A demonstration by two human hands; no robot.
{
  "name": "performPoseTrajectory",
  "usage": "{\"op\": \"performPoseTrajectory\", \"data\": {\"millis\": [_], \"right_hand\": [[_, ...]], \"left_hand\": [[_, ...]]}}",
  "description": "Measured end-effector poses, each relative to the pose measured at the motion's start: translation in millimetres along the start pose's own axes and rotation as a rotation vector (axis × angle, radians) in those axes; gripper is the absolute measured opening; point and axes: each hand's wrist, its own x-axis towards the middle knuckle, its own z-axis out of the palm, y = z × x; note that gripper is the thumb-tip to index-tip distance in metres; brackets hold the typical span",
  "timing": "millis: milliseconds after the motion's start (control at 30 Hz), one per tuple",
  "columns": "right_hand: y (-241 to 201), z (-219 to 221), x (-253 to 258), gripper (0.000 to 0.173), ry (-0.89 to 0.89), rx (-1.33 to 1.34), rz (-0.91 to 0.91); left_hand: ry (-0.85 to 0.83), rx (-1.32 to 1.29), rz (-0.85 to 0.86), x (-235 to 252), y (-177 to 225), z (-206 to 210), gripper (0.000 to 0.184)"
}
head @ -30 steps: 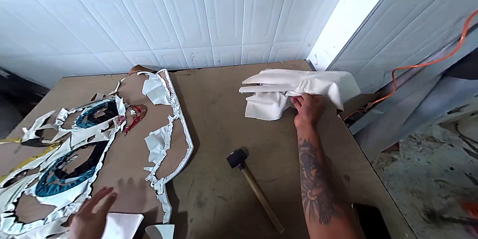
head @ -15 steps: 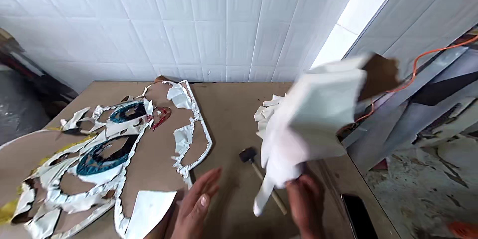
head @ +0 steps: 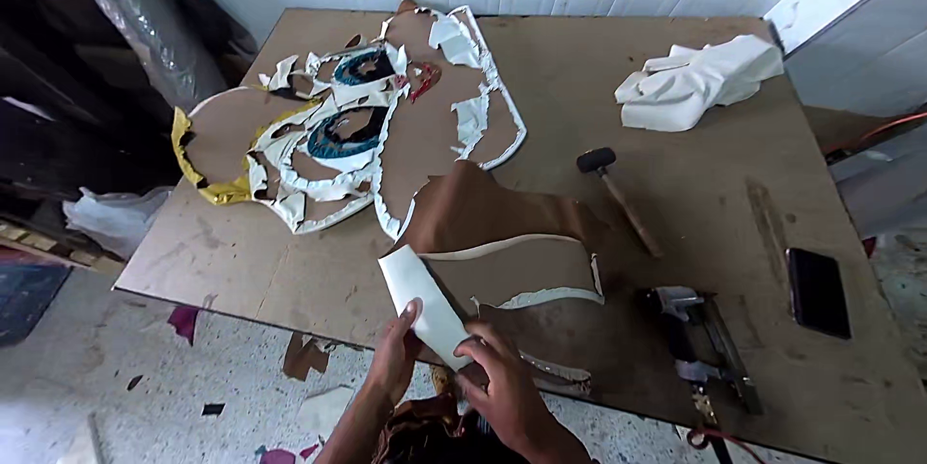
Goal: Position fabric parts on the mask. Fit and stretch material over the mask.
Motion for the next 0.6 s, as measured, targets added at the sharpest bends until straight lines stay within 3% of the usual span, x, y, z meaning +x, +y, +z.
{"op": "performPoseTrajectory", "data": {"millis": [67,133,333,433,500,567,600], "right_hand": [[-0.3,22.9,-17.3,0.012,-0.079,-0.073,-0.098],[1.2,45.4,-34.4,0.012,-0.169,-0.056,-0.175],[-9.9,70.9,-54.3,0.018,-0.310,0.009,-0.120],[-10.3,57.5,-49.3,0.023,-0.050,-0.018,0.017],[2.6,38.3,-38.6,0.043,0.101,-0.187,0.129],[17.9,20.4,-31.6,0.094,0.059,-0.341,0.223],[22.3,13.4,-31.5,0.110,0.043,-0.382,0.238]], "left_hand": [[0.133,0.098,0.038,-0.2,5.7,-31.5,0.031],[0.190,0.123,0.054,-3.1,5.8,-64.5,0.021],[0.125,-0.002,-0.050,-2.8,-9.9,-115.7,0.045],[0.033,0.067,-0.043,16.6,-19.8,-103.5,0.051],[0.012,0.107,-0.045,20.7,-22.6,-81.3,0.050],[0.033,0.108,-0.024,2.7,-10.2,-40.1,0.053],[-0.019,0.077,0.018,-15.7,5.5,-14.2,0.052]]}}
